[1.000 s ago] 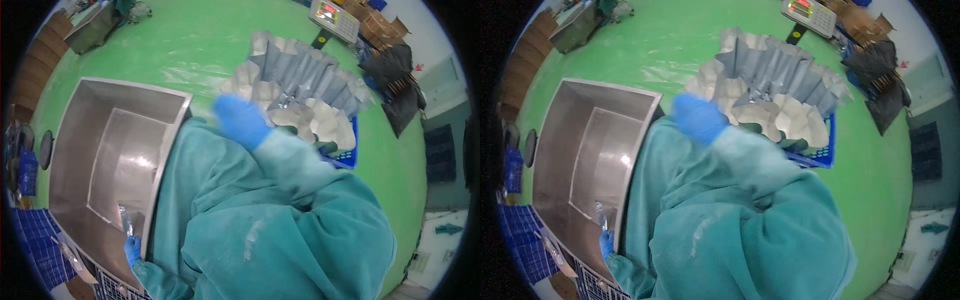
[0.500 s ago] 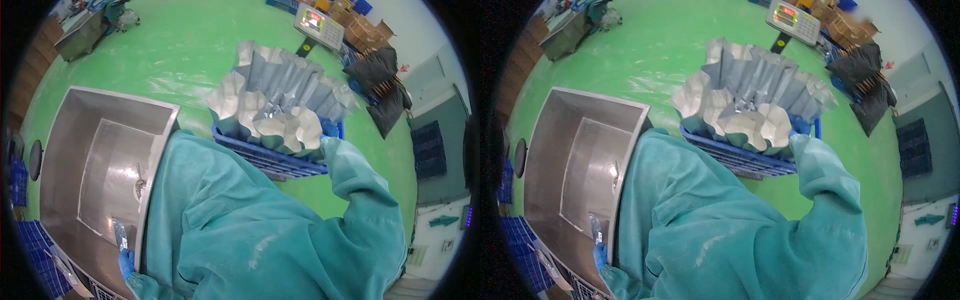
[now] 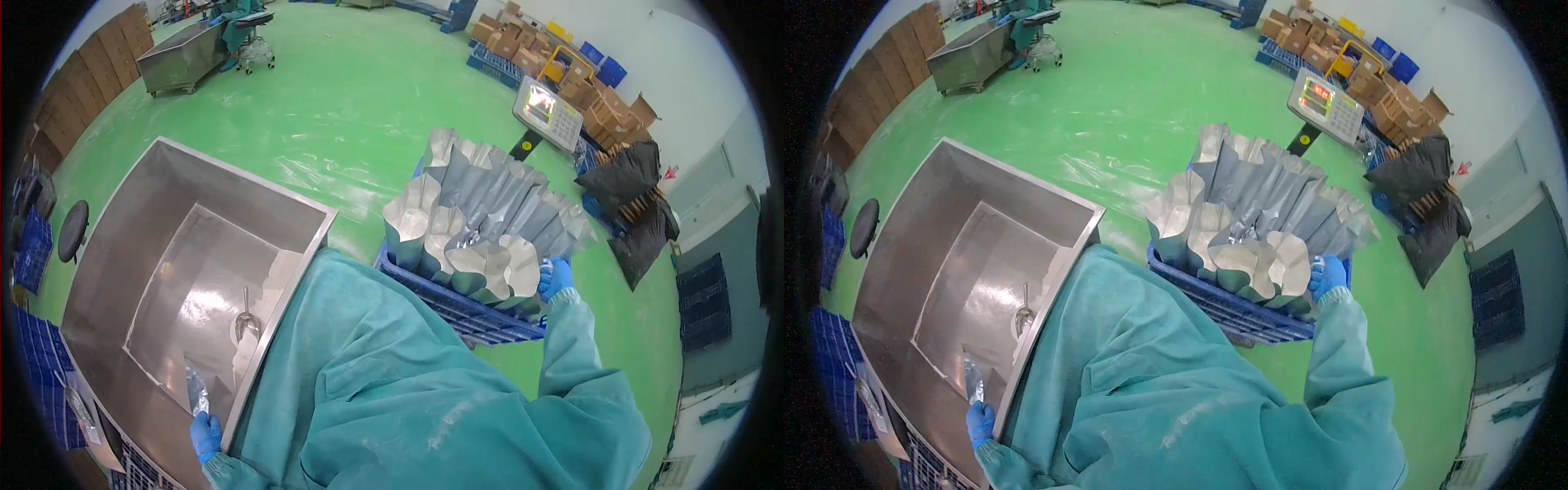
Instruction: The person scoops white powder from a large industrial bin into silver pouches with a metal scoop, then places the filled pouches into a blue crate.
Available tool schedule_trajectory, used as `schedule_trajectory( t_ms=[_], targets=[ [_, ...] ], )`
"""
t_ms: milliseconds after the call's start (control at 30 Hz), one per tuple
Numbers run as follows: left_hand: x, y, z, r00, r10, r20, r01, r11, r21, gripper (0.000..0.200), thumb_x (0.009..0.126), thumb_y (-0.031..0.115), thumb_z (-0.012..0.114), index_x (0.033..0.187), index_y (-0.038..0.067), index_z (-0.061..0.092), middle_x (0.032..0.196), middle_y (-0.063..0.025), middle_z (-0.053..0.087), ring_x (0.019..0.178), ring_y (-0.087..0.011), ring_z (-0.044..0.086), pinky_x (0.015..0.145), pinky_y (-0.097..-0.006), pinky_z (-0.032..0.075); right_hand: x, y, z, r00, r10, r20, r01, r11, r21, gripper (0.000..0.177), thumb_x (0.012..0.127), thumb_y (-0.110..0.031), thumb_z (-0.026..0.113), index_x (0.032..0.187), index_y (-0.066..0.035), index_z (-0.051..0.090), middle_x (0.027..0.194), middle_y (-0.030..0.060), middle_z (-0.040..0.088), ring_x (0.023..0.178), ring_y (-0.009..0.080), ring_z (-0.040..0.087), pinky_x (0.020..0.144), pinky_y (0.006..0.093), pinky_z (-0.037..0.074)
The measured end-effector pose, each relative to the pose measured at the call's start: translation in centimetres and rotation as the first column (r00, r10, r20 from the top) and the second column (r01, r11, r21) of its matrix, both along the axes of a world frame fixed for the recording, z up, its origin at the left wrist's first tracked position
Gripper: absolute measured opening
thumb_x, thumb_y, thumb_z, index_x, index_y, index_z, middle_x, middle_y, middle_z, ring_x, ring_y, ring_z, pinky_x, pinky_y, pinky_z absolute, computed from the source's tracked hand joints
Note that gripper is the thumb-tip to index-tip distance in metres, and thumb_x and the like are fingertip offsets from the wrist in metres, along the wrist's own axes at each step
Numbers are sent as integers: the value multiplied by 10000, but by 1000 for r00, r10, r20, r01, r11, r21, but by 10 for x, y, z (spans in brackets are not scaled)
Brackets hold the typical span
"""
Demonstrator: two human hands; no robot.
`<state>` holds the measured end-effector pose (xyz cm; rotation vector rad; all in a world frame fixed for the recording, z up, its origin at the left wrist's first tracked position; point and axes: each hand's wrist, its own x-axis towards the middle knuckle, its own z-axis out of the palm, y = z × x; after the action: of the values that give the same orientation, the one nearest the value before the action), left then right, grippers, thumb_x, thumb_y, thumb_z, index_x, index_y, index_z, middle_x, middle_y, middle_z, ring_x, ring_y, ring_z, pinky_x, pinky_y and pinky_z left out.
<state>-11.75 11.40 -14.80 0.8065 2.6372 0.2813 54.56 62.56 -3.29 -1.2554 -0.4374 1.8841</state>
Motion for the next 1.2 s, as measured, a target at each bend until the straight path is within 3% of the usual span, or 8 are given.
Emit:
schedule_trajectory(
  t_ms=[67, 200, 533, 600, 633, 700, 800, 1200],
  targets=[
    [3, 0, 0, 998, 42, -46, -41, 999, 25, 238, 800, 246, 568, 806, 8, 569, 796, -231, 608, 772, -417, 594, 670, -476, 463, -75, -10, 47, 944, -260, 202, 254, 966, 56, 322, 904, -311, 460, 616, -193, 380, 462, -71, 270, 329, 63, 219, 300, 228, 146],
    [7, 4, 7, 996, 5, -90, 3, 996, 85, 239, 799, 247, 563, 832, 11, 577, 817, -234, 610, 773, -420, 591, 666, -486, 459, -189, -1, 79, 940, 207, -273, -165, 971, 171, 291, 911, -296, 454, 645, -178, 434, 458, -70, 284, 331, 79, 255, 293, 237, 177],
    [11, -2, 2, 981, 77, -180, -31, 969, 246, 172, 818, 205, 542, 855, 57, 622, 830, -214, 616, 774, -422, 588, 665, -485, 461, -586, -88, -35, 391, 903, 181, -917, 364, 166, 234, 884, -317, 507, 740, -135, 541, 519, -49, 414, 389, 100, 341, 358, 258, 273],
    [16, 6, 11, 979, 43, -200, 9, 967, 254, 160, 827, 183, 523, 856, 59, 621, 827, -217, 611, 772, -426, 584, 663, -484, 465, -634, -101, -112, 304, -99, 948, -690, -709, 147, 262, 879, -324, 503, 808, -86, 586, 577, 12, 548, 454, 170, 512, 407, 327, 404],
    [20, 8, 16, 978, 28, -205, 27, 965, 261, 155, 834, 169, 511, 859, 59, 618, 825, -220, 608, 770, -427, 583, 663, -484, 467, -641, -110, -131, 121, 117, 986, -729, -663, 168, 290, 882, -331, 496, 825, -67, 603, 658, 59, 601, 559, 220, 575, 492, 358, 456],
    [25, 12, 29, 953, 85, -290, -14, 971, 237, 124, 842, 131, 491, 868, 69, 596, 804, -218, 604, 763, -428, 579, 671, -498, 469, -644, -120, -141, 167, -187, 968, -391, -914, -109, 410, 885, -404, 479, 900, -28, 642, 922, 170, 657, 861, 334, 633, 753, 418, 505],
    [8, -6, 57, 959, 80, -272, -26, 980, 196, 120, 841, 136, 507, 860, 52, 591, 931, -182, 593, 833, -384, 587, 699, -471, 486, -655, -154, -132, -420, -240, 875, -693, -539, -480, 488, 850, -393, 508, 1260, -129, 517, 1274, 162, 514, 1155, 332, 505, 970, 420, 404],
    [-54, -40, 29, 983, 122, -134, -120, 993, 24, 135, 805, 89, 535, 923, 90, 601, 1033, -127, 592, 861, -327, 601, 691, -434, 499, -727, -163, -271, -380, -626, 681, -418, -540, -730, 604, 821, -357, 583, 1361, -188, 372, 1304, 106, 503, 1228, 284, 456, 1015, 485, 343]
  ],
)
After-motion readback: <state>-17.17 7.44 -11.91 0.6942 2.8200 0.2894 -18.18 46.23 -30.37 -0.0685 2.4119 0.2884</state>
